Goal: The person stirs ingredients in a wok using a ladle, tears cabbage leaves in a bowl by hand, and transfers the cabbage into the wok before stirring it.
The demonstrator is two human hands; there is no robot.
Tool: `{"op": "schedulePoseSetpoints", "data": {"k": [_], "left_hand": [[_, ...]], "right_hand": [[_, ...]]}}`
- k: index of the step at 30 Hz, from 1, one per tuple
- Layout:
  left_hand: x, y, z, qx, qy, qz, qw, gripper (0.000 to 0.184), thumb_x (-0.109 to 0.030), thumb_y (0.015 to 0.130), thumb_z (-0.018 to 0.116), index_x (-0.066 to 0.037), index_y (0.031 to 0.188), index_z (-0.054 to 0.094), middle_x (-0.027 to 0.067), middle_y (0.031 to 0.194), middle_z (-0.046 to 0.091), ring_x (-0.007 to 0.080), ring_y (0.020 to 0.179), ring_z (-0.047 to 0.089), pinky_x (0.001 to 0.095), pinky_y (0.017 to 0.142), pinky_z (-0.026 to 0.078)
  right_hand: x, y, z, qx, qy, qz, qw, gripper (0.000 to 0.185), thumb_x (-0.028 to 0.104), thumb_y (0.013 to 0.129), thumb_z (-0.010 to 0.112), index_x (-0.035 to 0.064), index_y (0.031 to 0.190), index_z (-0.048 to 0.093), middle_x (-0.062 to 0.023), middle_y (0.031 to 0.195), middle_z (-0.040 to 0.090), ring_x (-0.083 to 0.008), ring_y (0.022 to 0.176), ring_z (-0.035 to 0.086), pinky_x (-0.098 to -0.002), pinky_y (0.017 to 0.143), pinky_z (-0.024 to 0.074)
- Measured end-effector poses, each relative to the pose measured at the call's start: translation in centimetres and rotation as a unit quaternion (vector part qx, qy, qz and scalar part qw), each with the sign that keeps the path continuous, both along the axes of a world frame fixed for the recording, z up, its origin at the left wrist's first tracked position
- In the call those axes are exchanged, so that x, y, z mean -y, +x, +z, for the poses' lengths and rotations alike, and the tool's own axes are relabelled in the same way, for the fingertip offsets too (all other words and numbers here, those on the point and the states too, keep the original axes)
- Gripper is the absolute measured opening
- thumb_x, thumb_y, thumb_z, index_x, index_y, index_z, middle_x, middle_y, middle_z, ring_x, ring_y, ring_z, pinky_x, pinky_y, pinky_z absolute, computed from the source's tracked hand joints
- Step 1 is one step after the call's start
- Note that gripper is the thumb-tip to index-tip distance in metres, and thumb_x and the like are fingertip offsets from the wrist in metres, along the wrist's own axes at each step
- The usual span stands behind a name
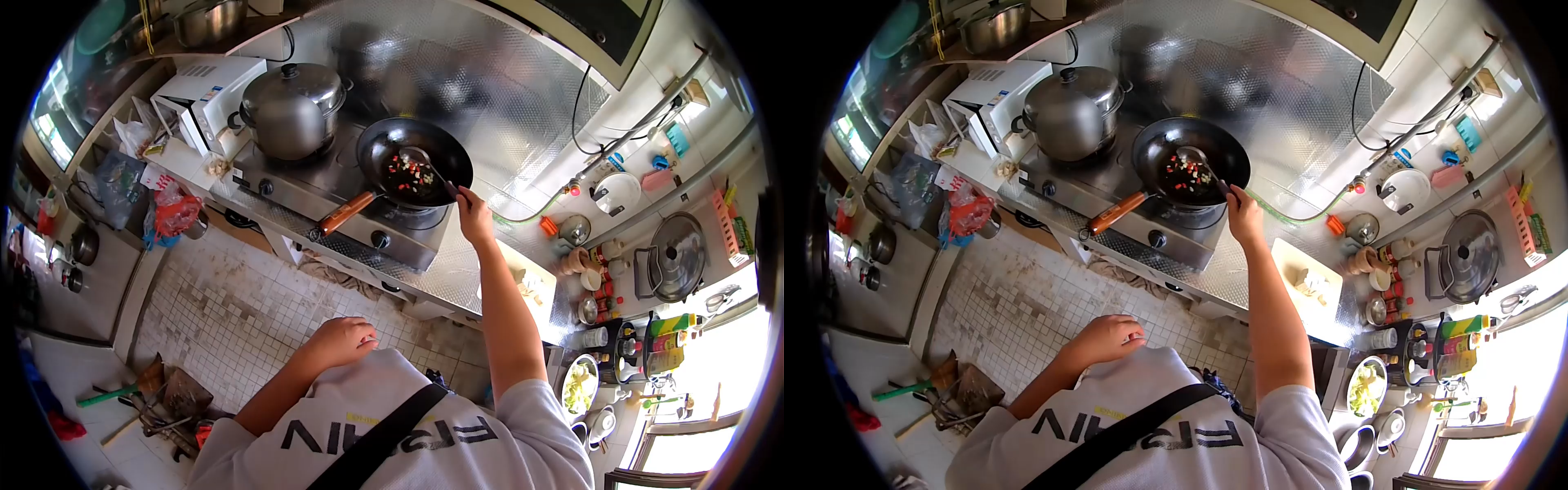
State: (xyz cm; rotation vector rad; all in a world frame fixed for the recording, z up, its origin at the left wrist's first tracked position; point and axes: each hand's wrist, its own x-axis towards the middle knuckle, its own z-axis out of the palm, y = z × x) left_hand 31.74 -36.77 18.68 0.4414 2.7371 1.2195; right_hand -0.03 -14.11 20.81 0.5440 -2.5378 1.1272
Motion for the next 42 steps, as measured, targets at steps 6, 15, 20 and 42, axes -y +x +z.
{"op": "schedulePoseSetpoints", "data": {"k": [6,15,20,42], "left_hand": [[1.0,-0.3,1.3,-0.033,0.016,0.040,0.999,0.014,-0.017,0.085,0.069,-0.003,0.091,0.069,0.0087,0.088,0.068,0.0281,0.077,0.067,0.0375,0.071,0.054],[2.1,-5.0,5.6,-0.334,-0.032,0.185,0.924,0.010,-0.007,0.082,0.067,-0.004,0.091,0.064,0.0084,0.091,0.061,0.0283,0.081,0.062,0.0406,0.073,0.050],[4.6,-9.6,7.0,-0.327,-0.216,0.291,0.873,0.028,-0.019,0.084,0.069,-0.004,0.106,0.061,0.0110,0.104,0.057,0.0297,0.094,0.059,0.0440,0.082,0.047],[9.9,-21.3,5.3,0.083,-0.342,0.246,0.903,0.039,-0.031,0.082,0.074,-0.009,0.113,0.066,0.0164,0.112,0.069,0.0352,0.106,0.066,0.0461,0.090,0.054]], "right_hand": [[-3.1,5.0,5.2,0.013,0.036,0.030,0.999,0.023,0.013,0.094,0.063,0.0004,0.112,0.069,-0.0244,0.090,0.069,-0.0403,0.081,0.069,-0.0413,0.074,0.0541],[-1.2,1.8,1.1,-0.071,0.016,0.039,0.997,0.025,0.012,0.093,0.063,0.0003,0.114,0.068,-0.0263,0.095,0.069,-0.0430,0.087,0.067,-0.0442,0.078,0.0538],[1.2,0.1,0.2,-0.060,0.035,0.021,0.997,0.027,0.017,0.095,0.061,0.0014,0.116,0.068,-0.0261,0.099,0.069,-0.0433,0.090,0.068,-0.0434,0.078,0.0544],[-2.2,0.2,-0.8,-0.083,0.014,0.018,0.996,0.029,0.015,0.092,0.062,0.0040,0.119,0.067,-0.0279,0.091,0.067,-0.0448,0.087,0.065,-0.0488,0.078,0.0528]]}}
